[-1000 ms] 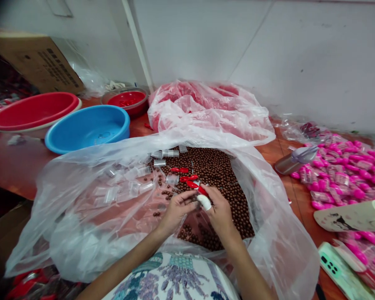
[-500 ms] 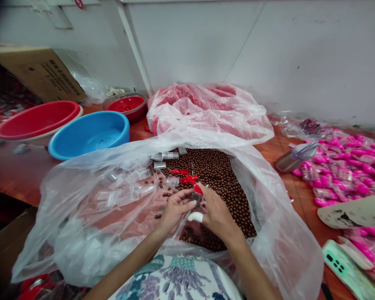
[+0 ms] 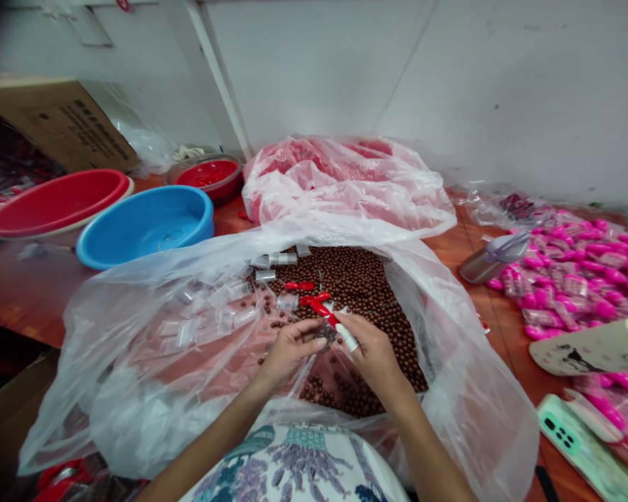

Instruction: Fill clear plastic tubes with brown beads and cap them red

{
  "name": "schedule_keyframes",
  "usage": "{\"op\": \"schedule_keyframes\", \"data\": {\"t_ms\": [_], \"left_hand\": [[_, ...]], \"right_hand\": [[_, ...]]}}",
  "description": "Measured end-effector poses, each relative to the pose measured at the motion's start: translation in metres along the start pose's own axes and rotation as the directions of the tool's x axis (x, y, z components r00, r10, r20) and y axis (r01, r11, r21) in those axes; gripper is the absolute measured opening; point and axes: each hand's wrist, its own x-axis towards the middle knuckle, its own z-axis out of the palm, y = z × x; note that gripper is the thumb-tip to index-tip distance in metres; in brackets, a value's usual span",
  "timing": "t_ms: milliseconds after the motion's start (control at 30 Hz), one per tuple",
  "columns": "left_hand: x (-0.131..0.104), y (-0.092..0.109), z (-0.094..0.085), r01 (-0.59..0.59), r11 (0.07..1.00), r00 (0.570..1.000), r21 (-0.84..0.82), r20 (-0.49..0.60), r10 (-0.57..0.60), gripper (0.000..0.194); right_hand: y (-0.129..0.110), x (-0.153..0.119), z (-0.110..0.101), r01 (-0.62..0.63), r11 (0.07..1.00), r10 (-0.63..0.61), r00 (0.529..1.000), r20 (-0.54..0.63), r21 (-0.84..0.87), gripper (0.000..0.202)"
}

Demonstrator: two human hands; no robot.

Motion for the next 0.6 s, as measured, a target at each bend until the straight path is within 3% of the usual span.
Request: {"op": "schedule_keyframes", "data": {"t_ms": [200, 367, 533, 600], "left_hand": [[0.001, 0.001, 0.0, -0.017, 1.0, 0.999, 0.025, -0.028, 0.018, 0.038], [-0.003, 0.011, 0.002, -0.082, 0.986, 0.996, 0.149, -0.011, 0.084, 0.031], [-0.005, 0.011, 0.001, -0.023, 0.997, 0.999, 0.079, -0.045, 0.027, 0.035], [-0.004, 0.007, 0.0, 0.011, 0.999, 0.998, 0.032, -0.06, -0.009, 0.038]], "right_hand": [[-0.002, 0.0, -0.002, 0.116, 0.983, -0.111, 0.993, 0.044, -0.14, 0.051], [-0.001, -0.002, -0.002, 0.204, 0.956, -0.195, 0.979, 0.062, -0.209, 0.056], [0.0, -0.005, 0.006, 0.187, 0.961, -0.174, 0.982, 0.078, -0.202, 0.051], [0.001, -0.007, 0.011, 0.157, 0.967, -0.142, 0.986, 0.089, -0.202, 0.058]]}}
